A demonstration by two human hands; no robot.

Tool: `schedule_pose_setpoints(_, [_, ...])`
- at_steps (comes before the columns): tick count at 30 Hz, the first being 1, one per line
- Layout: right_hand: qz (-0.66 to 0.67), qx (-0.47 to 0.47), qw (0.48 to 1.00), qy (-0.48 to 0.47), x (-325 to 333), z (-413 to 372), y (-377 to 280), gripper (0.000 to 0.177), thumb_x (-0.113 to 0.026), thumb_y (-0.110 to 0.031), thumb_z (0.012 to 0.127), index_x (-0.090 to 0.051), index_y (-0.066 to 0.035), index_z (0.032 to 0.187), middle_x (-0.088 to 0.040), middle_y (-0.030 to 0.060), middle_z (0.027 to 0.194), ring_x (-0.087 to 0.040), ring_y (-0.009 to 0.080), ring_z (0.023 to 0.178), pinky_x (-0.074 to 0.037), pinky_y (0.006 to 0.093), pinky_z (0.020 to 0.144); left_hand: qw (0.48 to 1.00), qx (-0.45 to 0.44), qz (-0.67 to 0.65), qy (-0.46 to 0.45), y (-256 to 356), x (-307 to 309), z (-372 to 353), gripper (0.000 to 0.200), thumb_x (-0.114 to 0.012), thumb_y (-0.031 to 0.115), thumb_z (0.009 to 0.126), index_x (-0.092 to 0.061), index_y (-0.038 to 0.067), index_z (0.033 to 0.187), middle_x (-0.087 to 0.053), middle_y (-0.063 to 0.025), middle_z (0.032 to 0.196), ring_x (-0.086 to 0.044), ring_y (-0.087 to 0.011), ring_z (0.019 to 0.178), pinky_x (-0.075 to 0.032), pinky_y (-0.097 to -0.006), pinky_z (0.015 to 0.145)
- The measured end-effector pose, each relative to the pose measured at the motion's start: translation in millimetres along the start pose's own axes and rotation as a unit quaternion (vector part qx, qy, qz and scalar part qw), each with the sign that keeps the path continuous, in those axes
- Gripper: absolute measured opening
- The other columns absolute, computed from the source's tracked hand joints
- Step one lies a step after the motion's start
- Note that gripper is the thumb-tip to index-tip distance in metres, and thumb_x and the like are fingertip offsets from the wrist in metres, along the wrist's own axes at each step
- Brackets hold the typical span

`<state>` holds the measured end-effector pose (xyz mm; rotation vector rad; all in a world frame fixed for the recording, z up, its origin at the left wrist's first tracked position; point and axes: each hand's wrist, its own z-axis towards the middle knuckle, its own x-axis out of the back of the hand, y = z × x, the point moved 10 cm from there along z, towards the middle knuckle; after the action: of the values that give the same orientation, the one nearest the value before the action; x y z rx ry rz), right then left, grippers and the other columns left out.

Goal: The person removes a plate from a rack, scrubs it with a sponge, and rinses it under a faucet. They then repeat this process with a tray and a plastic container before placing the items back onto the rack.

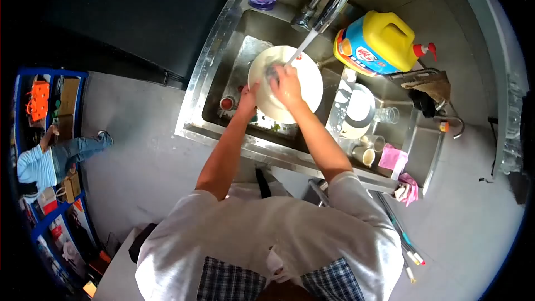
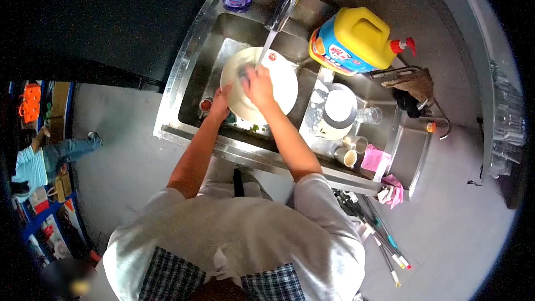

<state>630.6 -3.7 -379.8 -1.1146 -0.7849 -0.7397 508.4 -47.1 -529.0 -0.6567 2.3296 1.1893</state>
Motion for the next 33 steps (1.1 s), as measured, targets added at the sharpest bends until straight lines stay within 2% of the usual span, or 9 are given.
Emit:
schedule_pose_setpoints(2, [0.051,0.086,0.995,-0.026,11,-33,-27,0.04,-0.065,-0.019,0.072,-0.061,-0.006,0.109,-0.056,0.0166,0.1,-0.055,0.0358,0.091,-0.048,0.0443,0.08,1.0,0.002,-0.011,0.025,-3,2,-2,0.047,-0.059,0.032,0.091,-0.049,0.002,0.126,-0.059,-0.0085,0.116,-0.059,-0.0212,0.1,-0.048,-0.0345,0.083])
schedule_pose_setpoints(7, [-0.076,-0.146,0.985,0.055,29,-22,75,0.032,-0.061,-0.015,0.073,-0.06,-0.003,0.102,-0.058,0.0205,0.103,-0.057,0.0391,0.091,-0.049,0.0457,0.079,0.995,0.019,0.005,0.095,6,-3,-26,0.043,-0.059,0.031,0.092,-0.054,0.001,0.122,-0.062,-0.0079,0.112,-0.059,-0.0183,0.098,-0.047,-0.0323,0.081])
schedule_pose_setpoints(9, [-0.059,-0.122,0.984,0.112,19,9,52,0.03,-0.062,-0.016,0.073,-0.06,-0.004,0.1,-0.058,0.021,0.104,-0.057,0.0392,0.091,-0.049,0.0452,0.079,0.999,-0.004,0.033,0.001,-6,-6,-3,0.051,-0.056,0.037,0.093,-0.046,0.002,0.128,-0.057,-0.0098,0.117,-0.056,-0.0208,0.106,-0.045,-0.0346,0.089])
schedule_pose_setpoints(12, [0.017,-0.027,0.999,-0.043,-13,-19,-15,0.037,-0.065,-0.018,0.073,-0.059,-0.007,0.108,-0.055,0.0188,0.102,-0.055,0.0382,0.092,-0.048,0.0429,0.078,0.996,0.018,0.056,0.062,-9,1,1,0.051,-0.056,0.038,0.093,-0.047,0.001,0.128,-0.058,-0.011,0.114,-0.057,-0.0209,0.105,-0.047,-0.0354,0.086])
schedule_pose_setpoints(20, [-0.093,-0.171,0.981,-0.019,77,-97,76,0.038,-0.063,-0.02,0.075,-0.058,-0.007,0.11,-0.053,0.0173,0.103,-0.053,0.0373,0.095,-0.047,0.0448,0.082,0.998,0.022,0.035,-0.048,-19,-12,20,0.038,-0.066,0.001,0.079,-0.058,0.0,0.117,-0.065,-0.0091,0.106,-0.064,-0.0203,0.091,-0.051,-0.0343,0.076])
schedule_pose_setpoints(24, [-0.083,-0.195,0.975,0.065,70,-42,87,0.04,-0.066,-0.017,0.074,-0.058,-0.006,0.112,-0.051,0.0189,0.11,-0.049,0.0385,0.101,-0.045,0.0456,0.085,0.998,0.0,0.039,-0.05,-24,-21,23,0.047,-0.069,0.004,0.078,-0.052,0.0,0.122,-0.062,-0.0113,0.111,-0.063,-0.0239,0.095,-0.054,-0.0359,0.071])
schedule_pose_setpoints(27, [-0.068,-0.159,0.982,0.082,23,-6,77,0.041,-0.068,-0.014,0.071,-0.059,-0.007,0.11,-0.051,0.0167,0.111,-0.05,0.0382,0.101,-0.045,0.0452,0.085,0.997,-0.002,0.031,-0.065,-13,-22,22,0.036,-0.067,0.003,0.078,-0.059,0.001,0.113,-0.065,-0.0088,0.105,-0.063,-0.0197,0.091,-0.051,-0.0327,0.075])
schedule_pose_setpoints(30, [0.06,0.029,0.998,-0.019,15,-38,20,0.042,-0.068,-0.018,0.071,-0.059,-0.009,0.11,-0.051,0.0162,0.107,-0.052,0.0369,0.097,-0.046,0.0454,0.085,0.999,0.025,0.013,-0.036,-12,-9,20,0.033,-0.067,0.009,0.082,-0.059,0.002,0.113,-0.063,-0.0083,0.106,-0.062,-0.0203,0.093,-0.05,-0.0357,0.078])
schedule_pose_setpoints(33, [-0.055,-0.117,0.991,0.014,49,-92,59,0.041,-0.067,-0.021,0.072,-0.058,-0.008,0.11,-0.052,0.0173,0.104,-0.053,0.0372,0.094,-0.047,0.0443,0.083,0.999,0.032,0.016,-0.034,-21,4,29,0.037,-0.066,0.013,0.083,-0.057,0.003,0.118,-0.062,-0.0078,0.11,-0.06,-0.0219,0.096,-0.049,-0.0359,0.083])
